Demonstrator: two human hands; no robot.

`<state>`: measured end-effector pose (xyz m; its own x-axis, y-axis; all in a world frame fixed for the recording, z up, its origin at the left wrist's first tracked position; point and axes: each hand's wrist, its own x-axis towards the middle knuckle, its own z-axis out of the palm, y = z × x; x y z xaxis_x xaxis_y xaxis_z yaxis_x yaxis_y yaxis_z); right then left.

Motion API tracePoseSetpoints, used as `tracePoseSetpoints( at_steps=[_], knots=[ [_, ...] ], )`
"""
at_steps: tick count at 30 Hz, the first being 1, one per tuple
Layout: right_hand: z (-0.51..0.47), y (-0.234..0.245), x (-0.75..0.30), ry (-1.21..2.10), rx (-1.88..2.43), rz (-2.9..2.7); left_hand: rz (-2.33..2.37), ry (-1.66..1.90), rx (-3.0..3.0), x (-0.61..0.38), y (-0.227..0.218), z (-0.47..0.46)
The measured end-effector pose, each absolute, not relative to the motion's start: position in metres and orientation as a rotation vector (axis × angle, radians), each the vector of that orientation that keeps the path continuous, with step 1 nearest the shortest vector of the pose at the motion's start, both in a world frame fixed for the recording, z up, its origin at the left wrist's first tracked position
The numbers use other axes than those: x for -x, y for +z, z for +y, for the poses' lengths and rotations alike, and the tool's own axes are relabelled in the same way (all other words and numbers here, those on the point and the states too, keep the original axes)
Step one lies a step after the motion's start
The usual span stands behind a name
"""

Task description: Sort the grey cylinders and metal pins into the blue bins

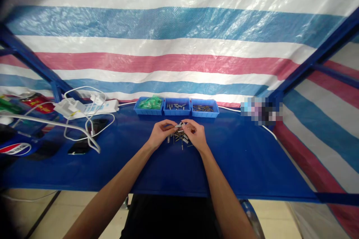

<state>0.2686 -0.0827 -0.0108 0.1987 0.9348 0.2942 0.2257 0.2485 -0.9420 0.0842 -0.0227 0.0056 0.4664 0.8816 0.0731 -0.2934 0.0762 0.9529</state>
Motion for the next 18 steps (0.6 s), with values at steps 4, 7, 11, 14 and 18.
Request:
tracePoseSetpoints(
  at_steps=[4, 7, 11, 14, 18],
  knots=[
    [-0.0814, -0.0133, -0.2693, 0.818, 1.202, -1.231, 0.628, 0.964, -1.197, -0.0844, 0.0073, -0.0244],
    [-0.0802, -0.013, -0.2668, 0.843, 1.192, -1.204, 0.624, 0.979, -1.217, -0.0834, 0.0076, -0.0254],
    [-0.0805, -0.0103, -0.2648, 0.852, 1.186, -1.158, 0.647, 0.968, -1.227, -0.0815, 0.0075, -0.0264],
    [-0.0825, -0.0074, -0.264, 0.845, 1.204, -1.142, 0.664, 0.96, -1.233, -0.0799, 0.0081, -0.0267],
    [-0.0843, -0.0036, -0.2626, 0.897, 1.207, -1.127, 0.668, 0.998, -1.235, -0.0779, 0.0089, -0.0229]
  ],
)
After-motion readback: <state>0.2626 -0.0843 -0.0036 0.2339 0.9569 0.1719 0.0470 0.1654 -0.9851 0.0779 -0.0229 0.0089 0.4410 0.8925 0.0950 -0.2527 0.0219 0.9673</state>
